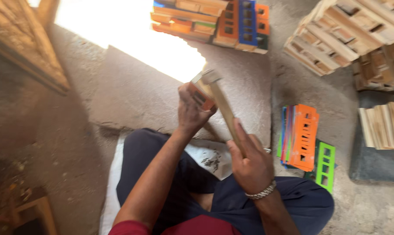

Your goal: The person sits on the floor and assembles small wooden frames by inserting orange plastic inserts and hammering nails into them. The person repeatedly picks up frames, inserts the plastic pieces, and uses a hammer to secure nails before stacking the finished frames.

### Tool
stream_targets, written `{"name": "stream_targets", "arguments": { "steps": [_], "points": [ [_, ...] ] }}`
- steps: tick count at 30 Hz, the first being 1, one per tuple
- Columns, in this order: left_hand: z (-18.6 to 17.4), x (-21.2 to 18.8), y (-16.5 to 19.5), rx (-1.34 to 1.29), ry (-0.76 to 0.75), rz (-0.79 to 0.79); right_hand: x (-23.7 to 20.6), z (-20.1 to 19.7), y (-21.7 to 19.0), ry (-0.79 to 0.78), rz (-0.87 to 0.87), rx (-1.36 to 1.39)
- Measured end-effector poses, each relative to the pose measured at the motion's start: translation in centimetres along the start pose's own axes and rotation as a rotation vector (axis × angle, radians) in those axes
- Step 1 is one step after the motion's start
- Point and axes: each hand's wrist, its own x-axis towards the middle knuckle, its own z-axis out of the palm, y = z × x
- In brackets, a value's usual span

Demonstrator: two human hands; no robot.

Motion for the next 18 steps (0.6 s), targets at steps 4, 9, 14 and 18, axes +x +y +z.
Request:
{"name": "stream_targets", "arguments": {
  "steps": [4,9,14,18],
  "points": [
    [-0.4,0.0,0.1,0.073,0.078,0.132,-0.3,0.5,-0.4,0.114,-0.069,-0.074],
    [-0.9,0.1,0.8,-0.009,0.026,0.062,0.0,1.1,0.0,-0.114,0.171,-0.12],
    [-0.8,0.1,0.8,0.004,0.031,0.068,-1.4,1.1,1.2,0.11,-0.012,0.007],
    [0.0,0.0,0.7,-0.02,0.007,0.023,-2.9,1.8,4.0,0.237,-0.115,0.115]
  ]
}}
